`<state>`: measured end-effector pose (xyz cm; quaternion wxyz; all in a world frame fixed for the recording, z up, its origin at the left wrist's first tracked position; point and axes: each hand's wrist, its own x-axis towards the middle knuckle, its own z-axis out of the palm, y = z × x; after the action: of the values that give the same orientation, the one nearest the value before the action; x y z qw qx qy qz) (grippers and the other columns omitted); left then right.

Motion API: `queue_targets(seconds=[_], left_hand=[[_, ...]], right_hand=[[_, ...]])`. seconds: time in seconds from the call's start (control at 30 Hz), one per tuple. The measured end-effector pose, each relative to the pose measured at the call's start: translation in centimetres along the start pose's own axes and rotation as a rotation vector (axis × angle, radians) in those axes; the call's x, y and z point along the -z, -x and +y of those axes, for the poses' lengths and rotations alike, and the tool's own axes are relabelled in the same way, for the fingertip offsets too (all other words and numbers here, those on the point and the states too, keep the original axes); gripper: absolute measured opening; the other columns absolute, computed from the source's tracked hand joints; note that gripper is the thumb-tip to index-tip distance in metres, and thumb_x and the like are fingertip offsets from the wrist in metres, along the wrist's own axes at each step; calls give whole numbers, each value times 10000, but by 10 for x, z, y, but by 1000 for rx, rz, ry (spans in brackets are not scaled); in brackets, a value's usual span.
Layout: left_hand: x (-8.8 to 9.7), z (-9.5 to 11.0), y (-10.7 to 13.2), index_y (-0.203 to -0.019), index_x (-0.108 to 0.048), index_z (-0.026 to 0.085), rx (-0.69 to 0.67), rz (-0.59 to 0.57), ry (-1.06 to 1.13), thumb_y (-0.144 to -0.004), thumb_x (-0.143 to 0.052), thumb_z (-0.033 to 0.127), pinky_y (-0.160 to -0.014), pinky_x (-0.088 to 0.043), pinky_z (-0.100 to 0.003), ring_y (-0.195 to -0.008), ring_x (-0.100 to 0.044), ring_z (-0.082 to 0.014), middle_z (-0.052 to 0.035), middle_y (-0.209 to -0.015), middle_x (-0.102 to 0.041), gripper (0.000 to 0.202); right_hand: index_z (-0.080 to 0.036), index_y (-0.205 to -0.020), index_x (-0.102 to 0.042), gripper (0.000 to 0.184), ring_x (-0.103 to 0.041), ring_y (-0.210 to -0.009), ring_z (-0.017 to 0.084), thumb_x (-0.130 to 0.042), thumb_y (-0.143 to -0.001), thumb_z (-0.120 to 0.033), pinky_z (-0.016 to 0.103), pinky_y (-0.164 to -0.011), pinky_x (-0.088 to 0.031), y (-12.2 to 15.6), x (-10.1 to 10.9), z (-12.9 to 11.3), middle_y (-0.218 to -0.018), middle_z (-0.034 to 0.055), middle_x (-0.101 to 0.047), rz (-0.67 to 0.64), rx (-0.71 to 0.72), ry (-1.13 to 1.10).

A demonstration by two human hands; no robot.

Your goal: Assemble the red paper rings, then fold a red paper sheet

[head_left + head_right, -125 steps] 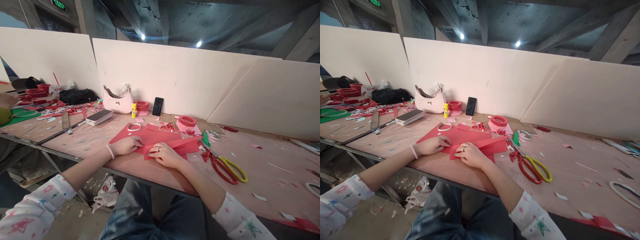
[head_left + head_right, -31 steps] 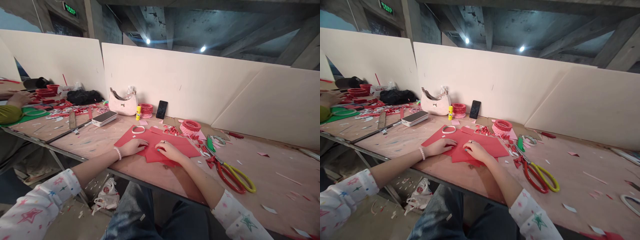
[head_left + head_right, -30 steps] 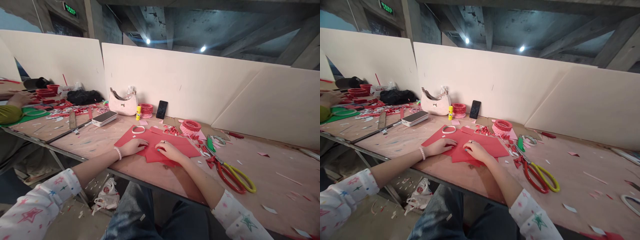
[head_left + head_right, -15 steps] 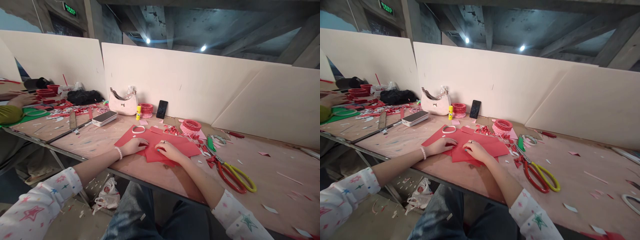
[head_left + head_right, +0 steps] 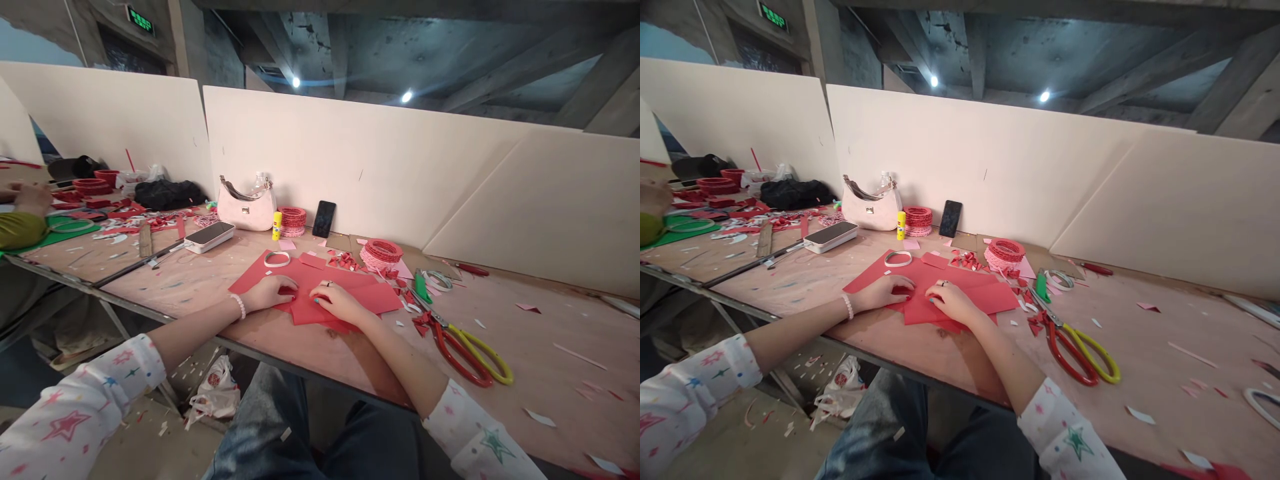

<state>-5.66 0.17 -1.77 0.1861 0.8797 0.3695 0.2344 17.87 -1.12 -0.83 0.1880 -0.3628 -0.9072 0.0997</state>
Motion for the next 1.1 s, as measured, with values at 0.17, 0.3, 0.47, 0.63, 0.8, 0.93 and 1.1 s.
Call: queue_targets(seconds=[0.17,0.3,0.47,0.63,0.8,0.93,1.1], left_hand=[[-3,0,-2,-1062,-590,176,103,11,-13,-745,-600,222,-901,-426,-310,-1017,-553,-211,-56,-1113,-605,321],[-7,-2,-3,-1056,-577,175,123,29,-18,-737,-612,245,-898,-427,-331,-1013,-554,-218,-59,-1102,-604,329],[-7,-2,-1,-1069,-554,166,106,27,5,-753,-591,257,-902,-427,-339,-1021,-549,-214,-72,-1123,-589,331],[-4,4,-1,-1040,-562,179,97,10,-19,-774,-560,264,-911,-411,-351,-1035,-535,-219,-58,-1115,-591,279],[-3,6,-3,-988,-566,198,74,-13,-71,-787,-527,240,-921,-386,-359,-1030,-530,-213,-37,-1099,-590,209],[-1,11,-2,-1021,-540,194,118,-40,-84,-772,-548,237,-925,-379,-370,-1057,-512,-221,-47,-1123,-573,253],[2,17,-3,-1017,-526,199,164,-73,-98,-775,-541,230,-948,-353,-411,-1078,-497,-230,-46,-1134,-564,244]], right_hand=[[-205,-1007,-643,252,-516,-977,180,-448,-855,-154,324,-884,-385,0,5,-13,-1037,64,-583,8,51,101],[-225,-1084,-629,293,-492,-1054,186,-416,-884,-204,337,-921,-359,3,10,-35,-1143,51,-578,-92,142,100],[-253,-1139,-607,320,-457,-1126,200,-411,-900,-338,348,-952,-333,16,17,-61,-1267,50,-515,-224,187,109],[-209,-1225,-541,447,-429,-1148,232,-455,-861,-454,367,-959,-319,31,23,-76,-1289,96,-493,-242,165,146],[-198,-1205,-552,455,-400,-1163,229,-458,-856,-474,375,-978,-283,42,26,-86,-1231,97,-536,-227,161,173],[-213,-1103,-611,342,-425,-1129,211,-455,-875,-413,380,-984,-263,44,27,-93,-1169,70,-578,-200,150,190],[-229,-1024,-648,284,-412,-1149,207,-439,-889,-368,401,-995,-232,45,22,-93,-1156,52,-587,-137,91,196]])
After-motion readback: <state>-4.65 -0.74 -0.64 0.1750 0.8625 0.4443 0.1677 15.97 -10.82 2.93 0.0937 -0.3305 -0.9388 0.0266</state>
